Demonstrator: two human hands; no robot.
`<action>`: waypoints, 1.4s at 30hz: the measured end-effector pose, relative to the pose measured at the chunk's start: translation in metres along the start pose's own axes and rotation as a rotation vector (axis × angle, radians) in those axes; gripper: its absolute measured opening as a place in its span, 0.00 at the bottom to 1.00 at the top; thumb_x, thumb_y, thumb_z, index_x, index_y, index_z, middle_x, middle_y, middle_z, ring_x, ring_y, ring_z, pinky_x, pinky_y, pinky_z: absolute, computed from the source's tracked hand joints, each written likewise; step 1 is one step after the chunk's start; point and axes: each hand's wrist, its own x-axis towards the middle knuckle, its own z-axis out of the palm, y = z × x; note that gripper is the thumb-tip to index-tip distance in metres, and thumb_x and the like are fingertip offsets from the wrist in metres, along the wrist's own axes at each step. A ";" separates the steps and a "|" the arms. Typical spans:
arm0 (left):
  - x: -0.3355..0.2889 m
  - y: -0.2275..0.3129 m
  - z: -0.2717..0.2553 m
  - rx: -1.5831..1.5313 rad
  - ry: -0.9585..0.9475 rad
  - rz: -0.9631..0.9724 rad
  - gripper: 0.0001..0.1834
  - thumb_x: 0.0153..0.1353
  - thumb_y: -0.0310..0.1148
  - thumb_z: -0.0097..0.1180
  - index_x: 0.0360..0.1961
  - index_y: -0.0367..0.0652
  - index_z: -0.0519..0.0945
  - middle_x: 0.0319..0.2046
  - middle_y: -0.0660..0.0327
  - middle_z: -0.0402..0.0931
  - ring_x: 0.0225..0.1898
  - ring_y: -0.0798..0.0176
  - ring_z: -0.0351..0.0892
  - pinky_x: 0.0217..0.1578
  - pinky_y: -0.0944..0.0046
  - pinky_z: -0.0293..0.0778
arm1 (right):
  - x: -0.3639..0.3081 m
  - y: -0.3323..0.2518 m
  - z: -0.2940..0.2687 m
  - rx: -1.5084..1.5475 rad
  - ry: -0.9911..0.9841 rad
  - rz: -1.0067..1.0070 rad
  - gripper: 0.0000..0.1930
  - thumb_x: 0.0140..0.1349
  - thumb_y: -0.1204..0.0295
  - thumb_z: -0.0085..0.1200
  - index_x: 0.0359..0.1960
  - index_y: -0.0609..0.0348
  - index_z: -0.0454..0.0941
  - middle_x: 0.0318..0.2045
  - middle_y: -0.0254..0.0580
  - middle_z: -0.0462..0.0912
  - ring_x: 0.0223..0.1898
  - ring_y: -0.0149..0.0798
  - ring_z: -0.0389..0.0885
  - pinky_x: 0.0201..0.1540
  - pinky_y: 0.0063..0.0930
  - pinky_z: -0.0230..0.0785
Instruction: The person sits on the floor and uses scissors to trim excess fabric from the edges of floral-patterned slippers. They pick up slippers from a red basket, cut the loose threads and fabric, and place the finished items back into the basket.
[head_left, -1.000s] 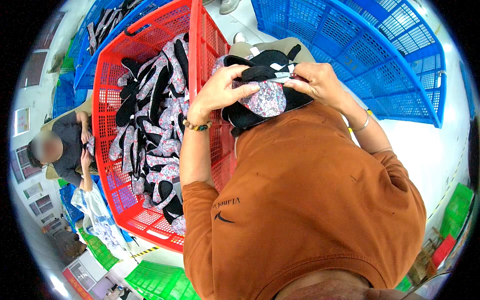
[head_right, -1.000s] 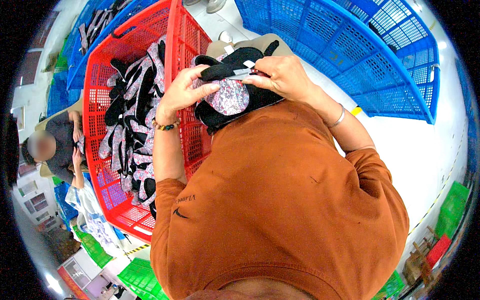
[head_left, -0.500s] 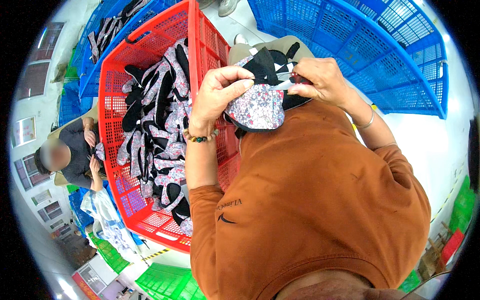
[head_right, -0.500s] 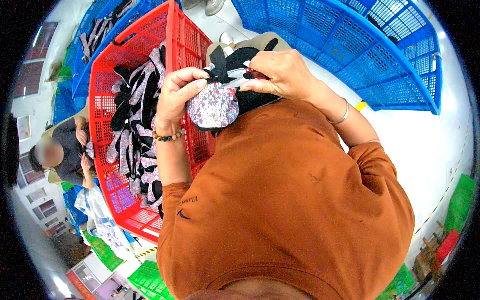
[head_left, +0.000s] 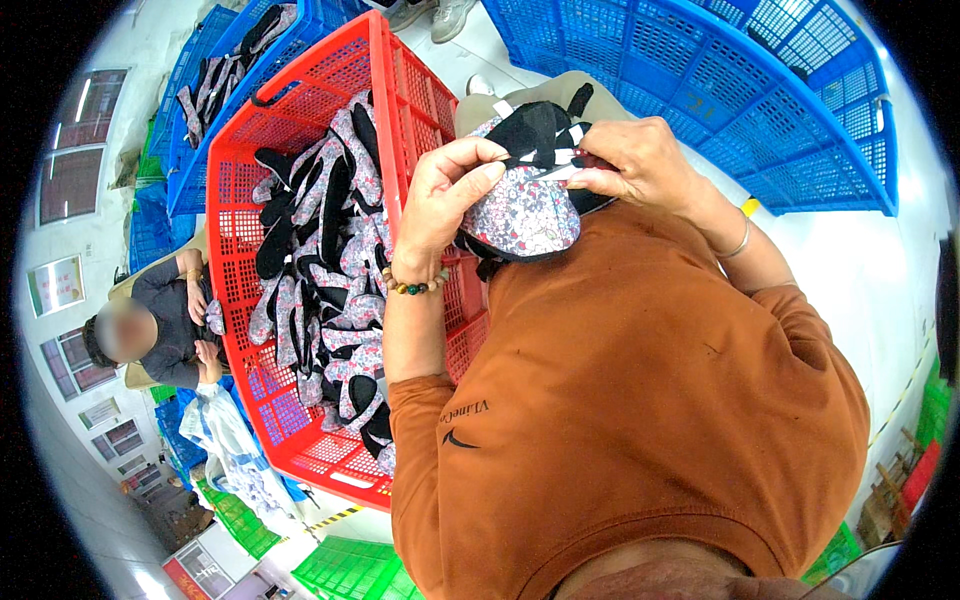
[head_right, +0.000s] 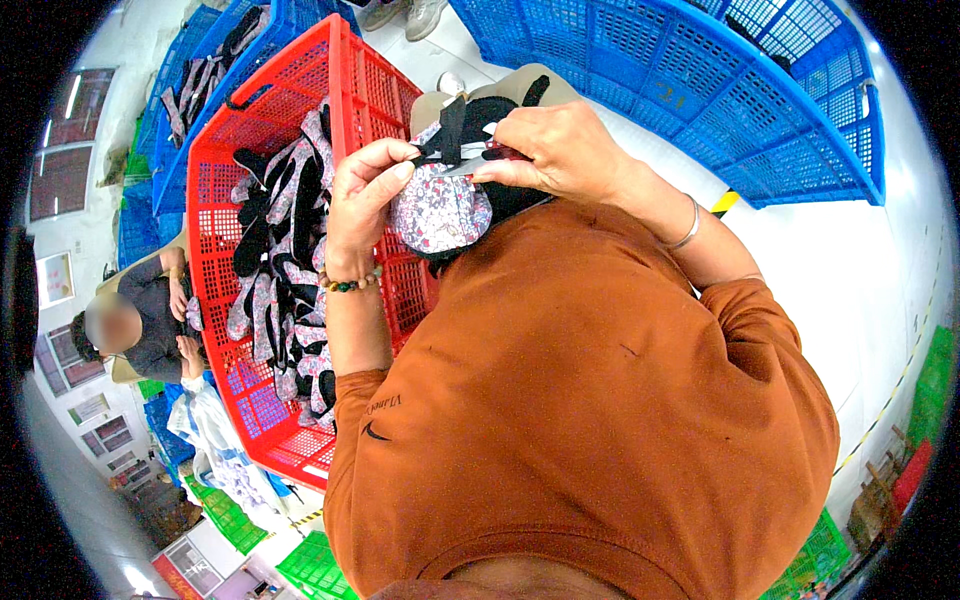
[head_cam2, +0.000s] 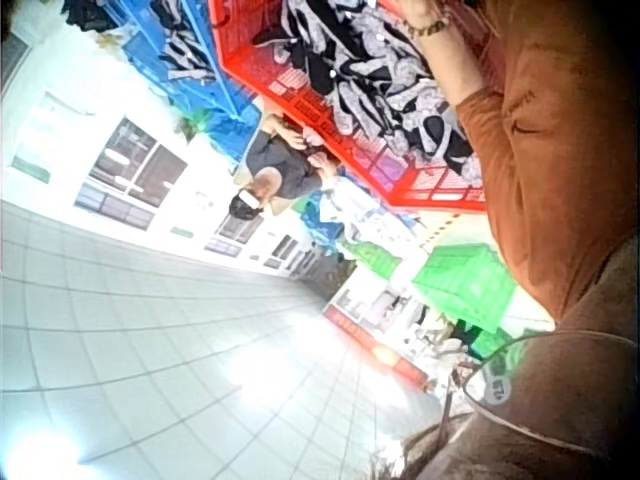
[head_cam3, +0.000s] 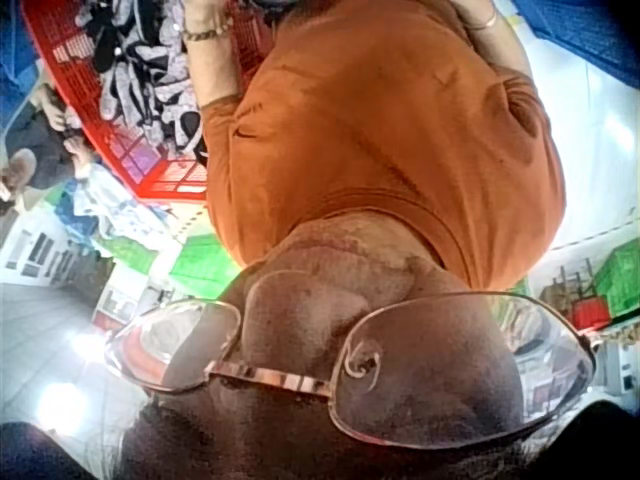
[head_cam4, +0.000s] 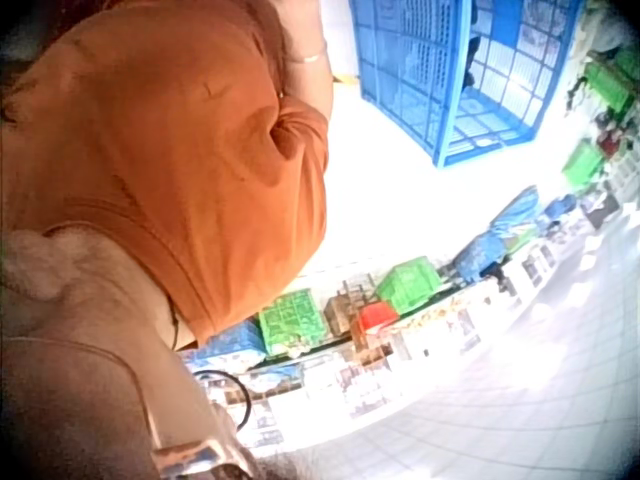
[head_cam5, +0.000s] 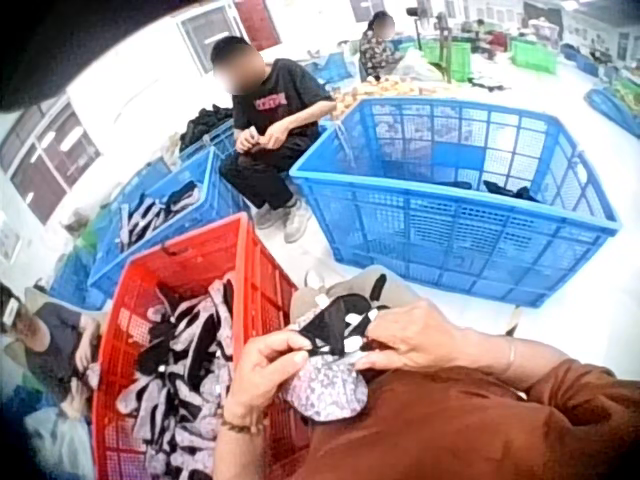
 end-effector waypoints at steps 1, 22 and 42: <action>0.000 0.000 0.001 -0.008 -0.002 0.000 0.07 0.55 0.27 0.54 0.34 0.34 0.76 0.28 0.68 0.74 0.30 0.78 0.69 0.33 0.78 0.65 | -0.001 0.001 -0.001 -0.008 -0.014 -0.002 0.18 0.50 0.55 0.57 0.20 0.57 0.71 0.17 0.39 0.71 0.19 0.42 0.73 0.18 0.31 0.61; 0.000 -0.001 0.002 -0.091 -0.040 0.028 0.08 0.52 0.27 0.54 0.32 0.33 0.78 0.27 0.65 0.75 0.28 0.76 0.70 0.31 0.78 0.65 | -0.002 -0.001 0.006 0.093 -0.051 0.022 0.16 0.53 0.56 0.54 0.21 0.57 0.72 0.16 0.40 0.71 0.20 0.44 0.74 0.20 0.33 0.62; -0.004 0.008 -0.001 -0.005 -0.101 0.104 0.13 0.42 0.23 0.62 0.32 0.32 0.78 0.31 0.62 0.75 0.33 0.71 0.72 0.36 0.72 0.68 | 0.011 -0.015 -0.006 0.494 -0.122 0.431 0.16 0.51 0.58 0.58 0.28 0.60 0.74 0.15 0.32 0.65 0.19 0.26 0.61 0.22 0.22 0.55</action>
